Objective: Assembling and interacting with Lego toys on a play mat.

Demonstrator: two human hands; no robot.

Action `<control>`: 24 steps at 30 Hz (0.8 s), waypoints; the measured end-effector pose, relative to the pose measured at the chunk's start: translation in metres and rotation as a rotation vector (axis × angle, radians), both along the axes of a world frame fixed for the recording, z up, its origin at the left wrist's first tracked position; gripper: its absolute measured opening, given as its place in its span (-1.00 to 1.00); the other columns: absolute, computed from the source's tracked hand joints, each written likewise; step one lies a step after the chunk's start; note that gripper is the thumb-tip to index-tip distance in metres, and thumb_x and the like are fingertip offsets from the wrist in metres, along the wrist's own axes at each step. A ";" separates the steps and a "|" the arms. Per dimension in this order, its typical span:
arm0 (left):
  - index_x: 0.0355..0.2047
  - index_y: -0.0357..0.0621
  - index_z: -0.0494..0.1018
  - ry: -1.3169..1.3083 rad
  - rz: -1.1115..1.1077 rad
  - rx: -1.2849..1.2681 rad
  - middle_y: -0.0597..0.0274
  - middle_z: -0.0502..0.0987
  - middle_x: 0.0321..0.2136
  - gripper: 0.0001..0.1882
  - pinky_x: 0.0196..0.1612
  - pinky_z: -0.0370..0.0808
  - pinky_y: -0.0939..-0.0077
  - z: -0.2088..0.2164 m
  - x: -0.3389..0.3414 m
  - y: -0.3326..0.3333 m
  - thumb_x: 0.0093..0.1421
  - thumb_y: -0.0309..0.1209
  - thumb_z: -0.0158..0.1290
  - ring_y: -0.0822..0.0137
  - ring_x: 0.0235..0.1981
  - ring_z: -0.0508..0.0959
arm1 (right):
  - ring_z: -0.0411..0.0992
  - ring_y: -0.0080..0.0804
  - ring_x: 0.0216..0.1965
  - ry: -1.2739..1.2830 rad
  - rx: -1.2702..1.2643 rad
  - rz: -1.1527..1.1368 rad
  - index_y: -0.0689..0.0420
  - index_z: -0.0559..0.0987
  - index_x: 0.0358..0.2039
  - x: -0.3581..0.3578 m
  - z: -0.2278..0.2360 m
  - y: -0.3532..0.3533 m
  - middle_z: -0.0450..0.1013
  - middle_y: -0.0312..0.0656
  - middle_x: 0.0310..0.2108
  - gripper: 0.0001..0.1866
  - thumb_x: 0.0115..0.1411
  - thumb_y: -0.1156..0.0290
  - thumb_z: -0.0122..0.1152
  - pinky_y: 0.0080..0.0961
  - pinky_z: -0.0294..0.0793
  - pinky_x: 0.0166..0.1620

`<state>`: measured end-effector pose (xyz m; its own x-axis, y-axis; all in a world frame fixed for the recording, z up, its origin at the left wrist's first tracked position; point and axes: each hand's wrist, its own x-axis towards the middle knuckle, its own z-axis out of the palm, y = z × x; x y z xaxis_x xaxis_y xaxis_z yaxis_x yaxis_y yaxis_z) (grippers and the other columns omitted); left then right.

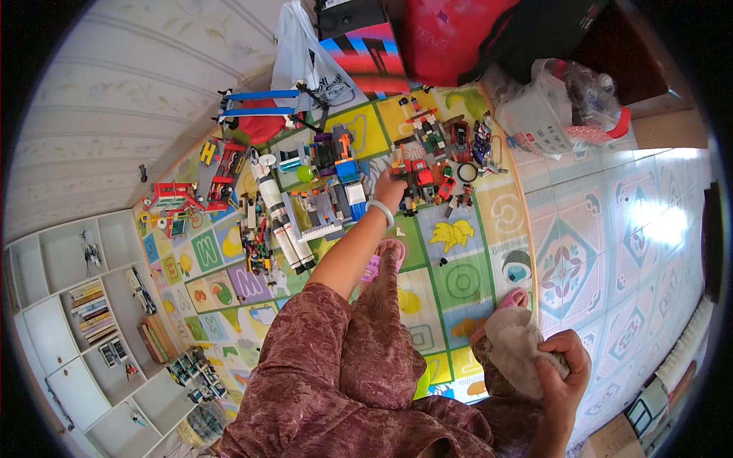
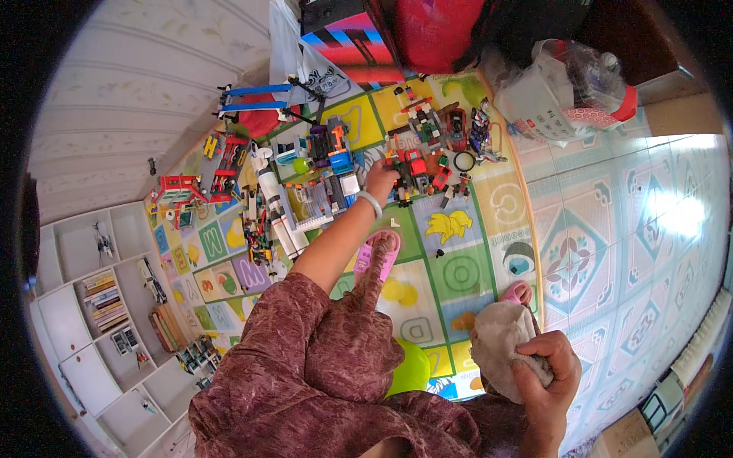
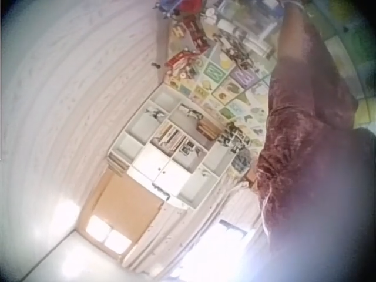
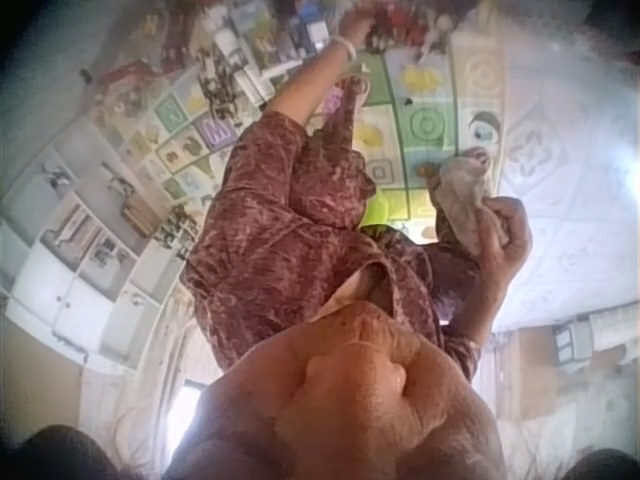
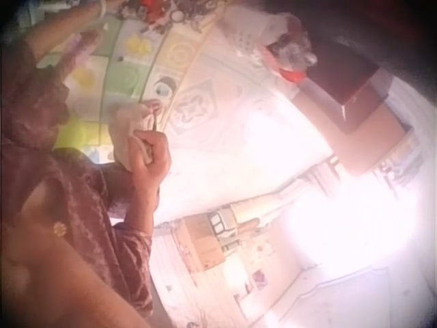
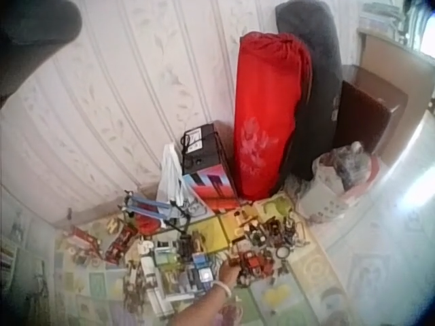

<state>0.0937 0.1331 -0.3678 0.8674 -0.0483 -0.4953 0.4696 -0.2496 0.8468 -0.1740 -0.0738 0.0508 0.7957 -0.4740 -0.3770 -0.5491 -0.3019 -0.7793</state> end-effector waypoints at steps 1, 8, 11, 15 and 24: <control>-0.05 -0.30 0.48 -0.019 0.003 0.051 0.08 0.58 -0.36 -0.62 -0.23 0.45 0.38 0.004 -0.001 -0.002 0.08 -0.53 0.05 0.20 -0.32 0.56 | 0.40 -0.39 -0.39 0.002 -0.004 -0.009 0.23 0.52 -0.49 0.000 -0.001 0.000 0.40 -0.20 -0.48 -0.81 -0.23 0.62 0.20 -0.54 0.35 -0.24; 0.05 -0.26 0.41 -0.198 -0.016 0.314 0.15 0.57 -0.35 -0.43 -0.24 0.51 0.39 -0.012 0.005 0.023 -0.06 -0.61 0.12 0.24 -0.34 0.57 | 0.39 -0.40 -0.39 0.012 -0.008 0.005 0.24 0.51 -0.50 0.005 -0.001 0.004 0.38 -0.21 -0.49 -0.82 -0.24 0.62 0.19 -0.55 0.33 -0.25; -0.02 -0.35 0.44 -0.134 -0.081 0.328 -0.05 0.57 -0.34 -0.52 -0.18 0.49 0.26 0.005 -0.003 0.009 -0.03 -0.57 0.06 0.04 -0.28 0.57 | 0.38 -0.40 -0.40 0.018 -0.019 -0.018 0.24 0.51 -0.51 0.007 -0.004 0.006 0.37 -0.20 -0.50 -0.82 -0.24 0.62 0.19 -0.55 0.33 -0.26; -0.08 -0.23 0.49 -0.224 -0.046 0.417 -0.01 0.58 -0.37 -0.60 -0.20 0.50 0.21 0.009 -0.009 0.003 -0.01 -0.53 0.06 0.02 -0.29 0.58 | 0.37 -0.44 -0.42 0.004 -0.030 -0.007 0.24 0.51 -0.51 0.008 -0.004 0.009 0.37 -0.23 -0.50 -0.83 -0.23 0.62 0.19 -0.55 0.32 -0.28; -0.18 -0.28 0.44 -0.124 0.009 0.318 -0.02 0.53 -0.23 -0.71 -0.11 0.46 0.18 0.032 -0.009 0.018 0.08 -0.45 0.14 0.01 -0.17 0.53 | 0.34 -0.48 -0.40 -0.005 0.013 0.000 0.24 0.50 -0.49 0.012 -0.005 0.013 0.36 -0.26 -0.49 -0.83 -0.20 0.61 0.18 -0.59 0.31 -0.27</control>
<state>0.0851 0.1514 -0.3355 0.9217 0.0993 -0.3750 0.3711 -0.5072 0.7778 -0.1615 -0.0611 0.0461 0.7976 -0.4691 -0.3792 -0.5454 -0.2922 -0.7856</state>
